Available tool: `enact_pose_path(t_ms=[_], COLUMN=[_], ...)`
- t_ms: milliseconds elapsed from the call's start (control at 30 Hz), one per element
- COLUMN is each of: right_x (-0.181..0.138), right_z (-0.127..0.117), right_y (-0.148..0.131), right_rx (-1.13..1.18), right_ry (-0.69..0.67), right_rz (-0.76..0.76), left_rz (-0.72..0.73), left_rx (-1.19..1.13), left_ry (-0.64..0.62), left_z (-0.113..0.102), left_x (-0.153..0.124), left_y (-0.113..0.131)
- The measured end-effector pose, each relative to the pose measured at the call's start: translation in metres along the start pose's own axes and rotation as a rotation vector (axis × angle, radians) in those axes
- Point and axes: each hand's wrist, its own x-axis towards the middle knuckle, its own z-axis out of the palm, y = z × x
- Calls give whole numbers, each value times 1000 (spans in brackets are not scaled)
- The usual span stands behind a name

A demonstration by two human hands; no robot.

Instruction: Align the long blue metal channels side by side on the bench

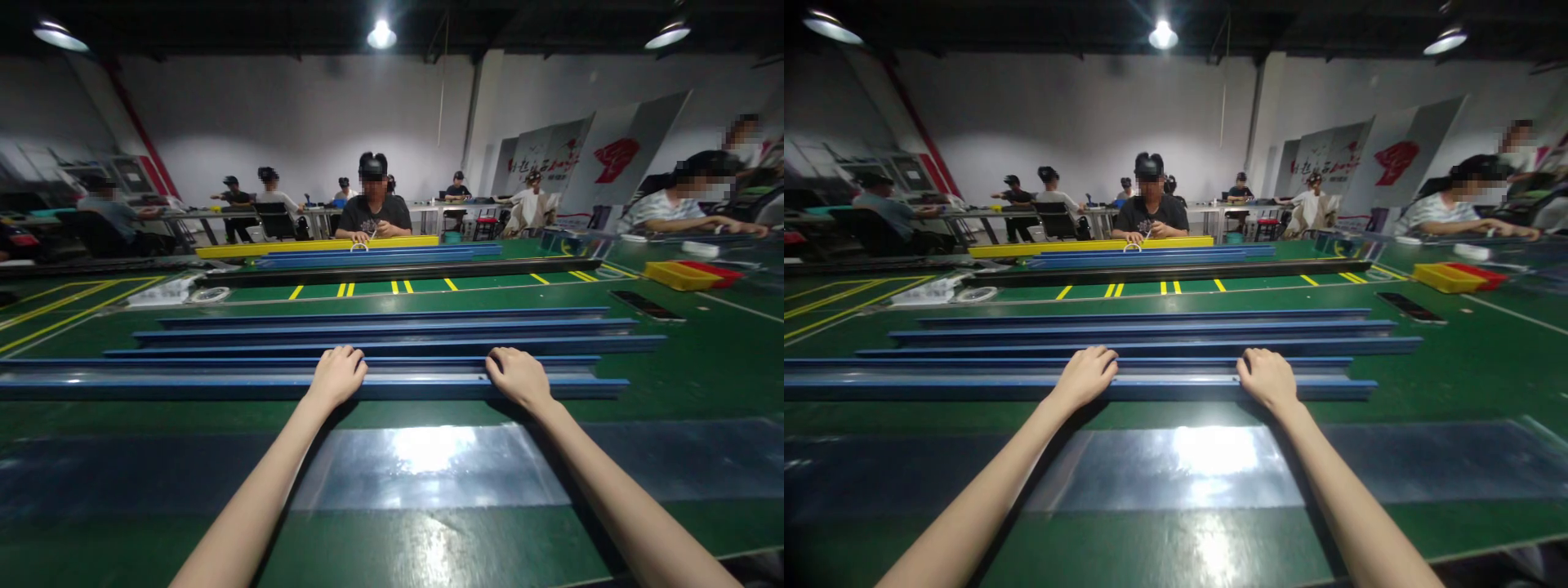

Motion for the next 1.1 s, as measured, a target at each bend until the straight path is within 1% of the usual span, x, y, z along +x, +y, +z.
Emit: enact_pose_path(t_ms=[233, 333, 433, 533, 700, 1100], right_x=[3, 4, 6, 7, 7, 5], right_z=[1, -1, -2, -2, -2, -1], right_y=[-35, -50, -64, -75, -83, -82], right_rx=[21, 30, 35, 41, 50, 82], right_ry=[49, 52, 44, 30, 29, 45], right_rz=[-32, -36, -33, -21, -31, -55], left_rz=[105, 101, 68, 19, -22, -98], left_rx=[-100, -127, -131, -112, -92, -87], left_ry=[55, 54, 36, 7, 30, 44], left_z=[-8, -8, -3, 2, 4, 5], left_x=[20, 27, 30, 29, 23, 23], left_y=[51, 70, 81, 84, 77, 80])
